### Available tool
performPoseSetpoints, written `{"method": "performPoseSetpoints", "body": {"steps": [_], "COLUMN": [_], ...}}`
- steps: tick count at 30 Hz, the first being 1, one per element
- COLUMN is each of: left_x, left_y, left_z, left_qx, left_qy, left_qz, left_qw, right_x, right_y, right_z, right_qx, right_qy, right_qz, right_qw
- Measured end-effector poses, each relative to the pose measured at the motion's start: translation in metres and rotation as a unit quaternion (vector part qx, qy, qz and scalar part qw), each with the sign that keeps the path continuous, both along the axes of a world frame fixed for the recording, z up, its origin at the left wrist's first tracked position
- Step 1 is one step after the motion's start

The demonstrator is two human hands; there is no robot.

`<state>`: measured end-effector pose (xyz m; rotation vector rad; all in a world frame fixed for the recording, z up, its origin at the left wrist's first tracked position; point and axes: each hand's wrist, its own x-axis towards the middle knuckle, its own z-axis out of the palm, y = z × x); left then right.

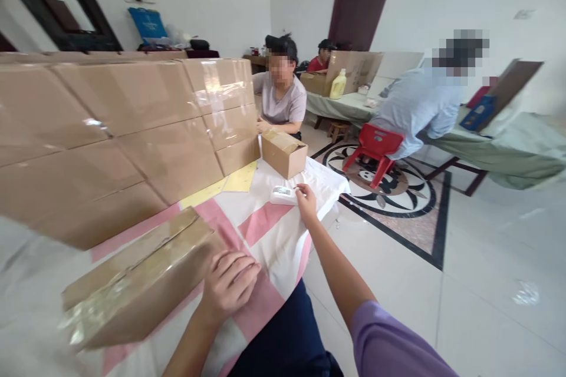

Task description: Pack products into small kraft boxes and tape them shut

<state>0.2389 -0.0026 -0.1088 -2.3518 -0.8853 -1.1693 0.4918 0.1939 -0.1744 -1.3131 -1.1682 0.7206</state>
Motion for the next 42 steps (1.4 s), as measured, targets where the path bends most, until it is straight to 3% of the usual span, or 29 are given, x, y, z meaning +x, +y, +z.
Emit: {"method": "performPoseSetpoints", "body": {"steps": [4,8,11,14,21,31,34,39,42], "left_x": [0.053,0.091,0.108,0.115,0.112,0.101,0.093,0.077,0.074], "left_y": [0.069,0.135,0.171,0.193,0.207,0.201,0.202,0.207,0.210], "left_z": [-0.016,-0.020,-0.019,-0.018,-0.020,-0.045,-0.048,-0.054,-0.058], "left_qx": [-0.120,-0.202,-0.224,-0.257,-0.218,-0.238,-0.283,-0.395,-0.422], "left_qy": [-0.049,-0.006,0.045,0.073,0.027,-0.064,-0.088,-0.094,-0.096], "left_qz": [-0.022,0.047,0.105,0.102,0.065,0.038,0.011,-0.115,-0.118], "left_qw": [0.991,0.978,0.968,0.958,0.973,0.968,0.955,0.907,0.894], "right_x": [-0.001,-0.002,-0.003,-0.003,-0.005,-0.009,-0.010,-0.003,0.009], "right_y": [0.006,0.006,0.004,0.004,0.004,-0.006,-0.006,-0.006,-0.003], "right_z": [-0.007,-0.010,-0.009,-0.008,-0.009,0.008,0.007,0.012,0.025], "right_qx": [-0.010,-0.021,-0.026,-0.027,-0.006,0.006,0.004,-0.023,-0.055], "right_qy": [-0.003,-0.004,-0.007,-0.013,-0.023,-0.048,-0.074,-0.122,-0.163], "right_qz": [-0.016,-0.022,-0.023,-0.027,-0.035,-0.023,-0.017,0.004,0.041], "right_qw": [1.000,1.000,0.999,0.999,0.999,0.999,0.997,0.992,0.984]}}
